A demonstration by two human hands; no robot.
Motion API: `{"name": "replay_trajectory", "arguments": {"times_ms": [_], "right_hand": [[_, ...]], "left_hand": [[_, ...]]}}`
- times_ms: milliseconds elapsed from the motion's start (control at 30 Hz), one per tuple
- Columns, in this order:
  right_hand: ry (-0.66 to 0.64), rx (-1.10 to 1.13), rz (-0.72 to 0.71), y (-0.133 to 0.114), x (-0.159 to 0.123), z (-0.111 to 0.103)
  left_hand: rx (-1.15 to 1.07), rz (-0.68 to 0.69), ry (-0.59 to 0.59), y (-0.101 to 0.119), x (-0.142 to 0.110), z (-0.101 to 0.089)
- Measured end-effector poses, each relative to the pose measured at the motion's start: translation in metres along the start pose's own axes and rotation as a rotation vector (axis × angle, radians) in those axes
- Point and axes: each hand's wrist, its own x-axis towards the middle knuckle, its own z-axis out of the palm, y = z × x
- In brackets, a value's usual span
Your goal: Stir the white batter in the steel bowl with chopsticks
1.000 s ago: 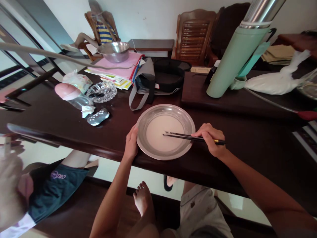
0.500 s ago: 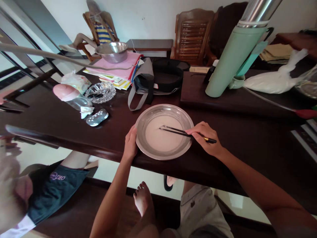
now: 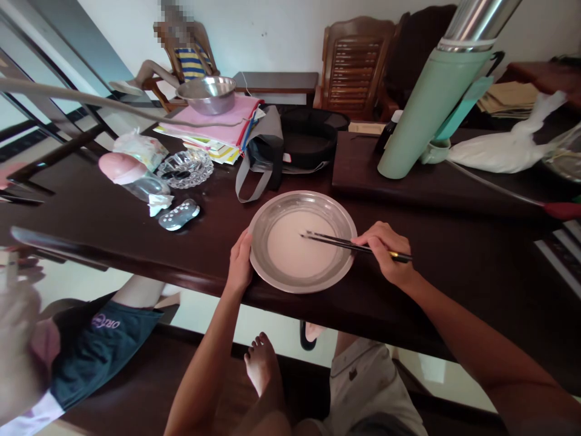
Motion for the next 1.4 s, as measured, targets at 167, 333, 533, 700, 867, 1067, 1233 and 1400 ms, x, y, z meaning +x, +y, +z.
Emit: {"name": "replay_trajectory", "arguments": {"times_ms": [167,333,533,700,867,1067,1233,1400], "right_hand": [[-0.081,0.041,0.011,-0.0028,-0.0001,0.001],[-0.03,-0.028,0.029,-0.0011,0.0006,0.0011],[-0.078,0.014,-0.016,-0.0019,0.0005,-0.001],[-0.002,0.019,0.005,-0.0003,-0.0004,-0.0007],[-0.12,0.023,-0.024,-0.0017,-0.0005,0.0017],[-0.003,-0.01,0.0,-0.0004,-0.0004,-0.001],[-0.102,0.002,-0.03,-0.0026,-0.0003,0.0001],[-0.038,-0.016,-0.016,-0.0017,0.0013,-0.0011]], "left_hand": [[-0.004,0.003,0.009,0.0009,-0.0002,0.0001],[0.009,-0.004,-0.004,-0.0009,0.0001,-0.0003],[0.006,-0.003,0.003,-0.0008,0.0005,-0.0002],[0.005,0.002,0.014,0.0017,0.0002,0.0008],[-0.012,-0.01,0.01,0.0001,0.0001,0.0006],[-0.007,-0.002,0.001,-0.0028,0.0001,-0.0003],[0.017,0.009,0.005,-0.0026,0.0008,-0.0007],[0.023,0.011,-0.001,0.0,0.0004,-0.0007]]}}
